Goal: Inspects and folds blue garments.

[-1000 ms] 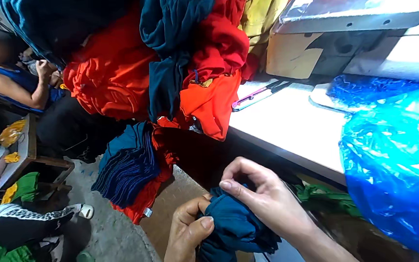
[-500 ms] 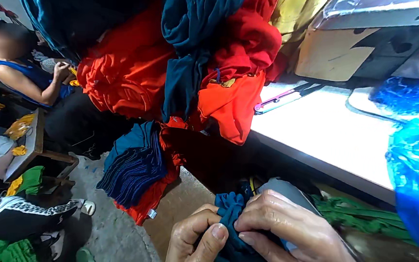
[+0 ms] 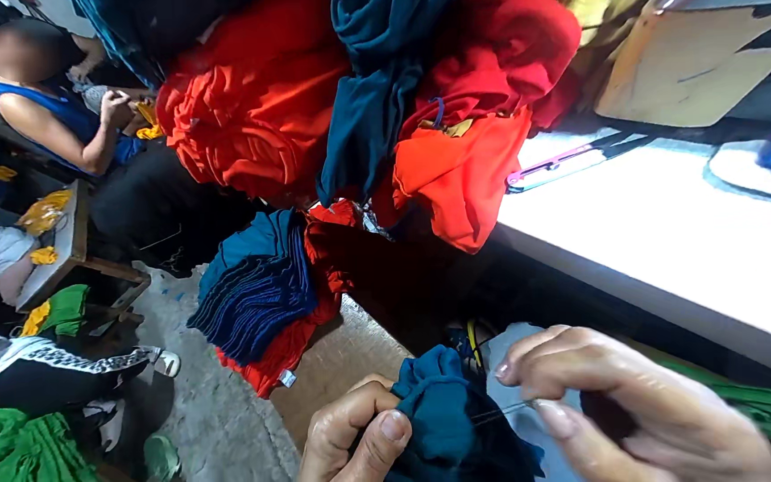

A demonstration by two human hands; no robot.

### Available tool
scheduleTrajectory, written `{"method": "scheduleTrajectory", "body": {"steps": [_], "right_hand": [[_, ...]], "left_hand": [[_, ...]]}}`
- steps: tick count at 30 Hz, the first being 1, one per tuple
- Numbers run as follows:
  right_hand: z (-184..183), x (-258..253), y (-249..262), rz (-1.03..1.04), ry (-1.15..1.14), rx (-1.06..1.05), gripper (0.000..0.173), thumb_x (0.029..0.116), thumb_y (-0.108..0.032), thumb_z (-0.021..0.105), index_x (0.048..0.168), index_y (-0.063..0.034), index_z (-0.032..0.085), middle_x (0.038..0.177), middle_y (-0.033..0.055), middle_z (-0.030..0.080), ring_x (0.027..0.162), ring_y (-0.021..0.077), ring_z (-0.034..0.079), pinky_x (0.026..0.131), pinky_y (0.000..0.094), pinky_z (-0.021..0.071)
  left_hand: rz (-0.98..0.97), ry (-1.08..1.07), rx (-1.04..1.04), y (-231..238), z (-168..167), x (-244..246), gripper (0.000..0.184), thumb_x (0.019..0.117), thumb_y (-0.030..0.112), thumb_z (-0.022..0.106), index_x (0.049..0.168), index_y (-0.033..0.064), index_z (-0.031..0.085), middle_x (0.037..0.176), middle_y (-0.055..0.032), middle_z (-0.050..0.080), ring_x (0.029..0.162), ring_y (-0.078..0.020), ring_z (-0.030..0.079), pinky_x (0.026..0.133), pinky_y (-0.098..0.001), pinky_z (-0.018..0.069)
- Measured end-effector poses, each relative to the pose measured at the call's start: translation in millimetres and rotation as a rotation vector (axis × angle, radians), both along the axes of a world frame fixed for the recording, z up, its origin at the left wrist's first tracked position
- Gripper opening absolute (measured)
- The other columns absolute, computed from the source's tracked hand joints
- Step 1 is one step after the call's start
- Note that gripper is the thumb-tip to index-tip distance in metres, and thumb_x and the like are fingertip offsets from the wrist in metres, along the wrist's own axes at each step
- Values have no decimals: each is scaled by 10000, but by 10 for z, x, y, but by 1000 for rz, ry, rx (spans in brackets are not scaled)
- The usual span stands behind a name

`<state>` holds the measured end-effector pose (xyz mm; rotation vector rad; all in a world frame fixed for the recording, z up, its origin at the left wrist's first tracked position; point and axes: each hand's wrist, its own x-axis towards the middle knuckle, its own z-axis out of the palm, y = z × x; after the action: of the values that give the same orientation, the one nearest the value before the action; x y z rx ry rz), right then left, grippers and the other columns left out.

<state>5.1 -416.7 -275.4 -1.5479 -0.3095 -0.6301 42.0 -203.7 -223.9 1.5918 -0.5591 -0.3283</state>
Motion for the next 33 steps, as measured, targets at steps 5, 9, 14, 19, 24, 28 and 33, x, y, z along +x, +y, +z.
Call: {"method": "scheduleTrajectory", "body": {"steps": [5, 9, 14, 19, 24, 28, 33], "right_hand": [[152, -70, 88, 476, 218, 773, 104, 1022, -224, 584, 1022, -193, 683, 990, -10, 717, 955, 130, 715, 862, 283, 600], [201, -41, 157, 613, 243, 743, 107, 1056, -208, 523, 1032, -163, 617, 926, -50, 682, 827, 11, 662, 738, 159, 547], [60, 73, 157, 295, 126, 115, 170, 1083, -271, 492, 1031, -127, 565, 926, -62, 633, 884, -72, 585, 739, 81, 468], [101, 102, 288, 170, 46, -195, 208, 1044, -175, 554, 1078, -24, 692, 931, 111, 692, 864, 96, 605, 764, 172, 467], [67, 192, 398, 72, -25, -377, 186, 1040, -187, 555, 994, -98, 711, 846, 88, 696, 798, 205, 630, 736, 320, 462], [53, 169, 399, 19, -48, -445, 183, 1043, -160, 538, 975, -97, 696, 851, 85, 701, 798, 208, 633, 729, 320, 457], [-27, 223, 331, -108, -98, -542, 186, 1031, -184, 500, 918, -113, 629, 755, 44, 595, 750, 169, 563, 658, 253, 427]], "left_hand": [[-11, 24, -14, 9, -28, 35, 309, 1071, 308, 499, 889, 107, 648, 883, 94, 613, 875, 78, 567, 783, -115, 472], [-3, 15, -14, 46, -67, 66, 312, 1066, 308, 511, 887, 98, 655, 887, 89, 622, 885, 68, 577, 791, -123, 480], [48, 15, 4, 151, -76, 85, 308, 1065, 304, 512, 886, 101, 659, 890, 88, 629, 886, 65, 583, 798, -129, 484], [78, 17, 23, 202, -87, 66, 304, 1057, 276, 528, 872, 81, 669, 907, 83, 635, 928, 54, 583, 831, -147, 487], [52, -46, 35, 207, -71, 109, 324, 1069, 263, 506, 873, 46, 646, 898, 47, 623, 922, 47, 577, 828, -144, 479], [119, -11, 63, 135, -11, 86, 286, 1044, 263, 558, 878, 74, 694, 864, 78, 655, 863, 55, 597, 791, -149, 495], [26, -62, 123, -6, 4, 213, 291, 1046, 198, 540, 866, 13, 675, 862, 39, 636, 865, 35, 583, 791, -157, 484]]}}
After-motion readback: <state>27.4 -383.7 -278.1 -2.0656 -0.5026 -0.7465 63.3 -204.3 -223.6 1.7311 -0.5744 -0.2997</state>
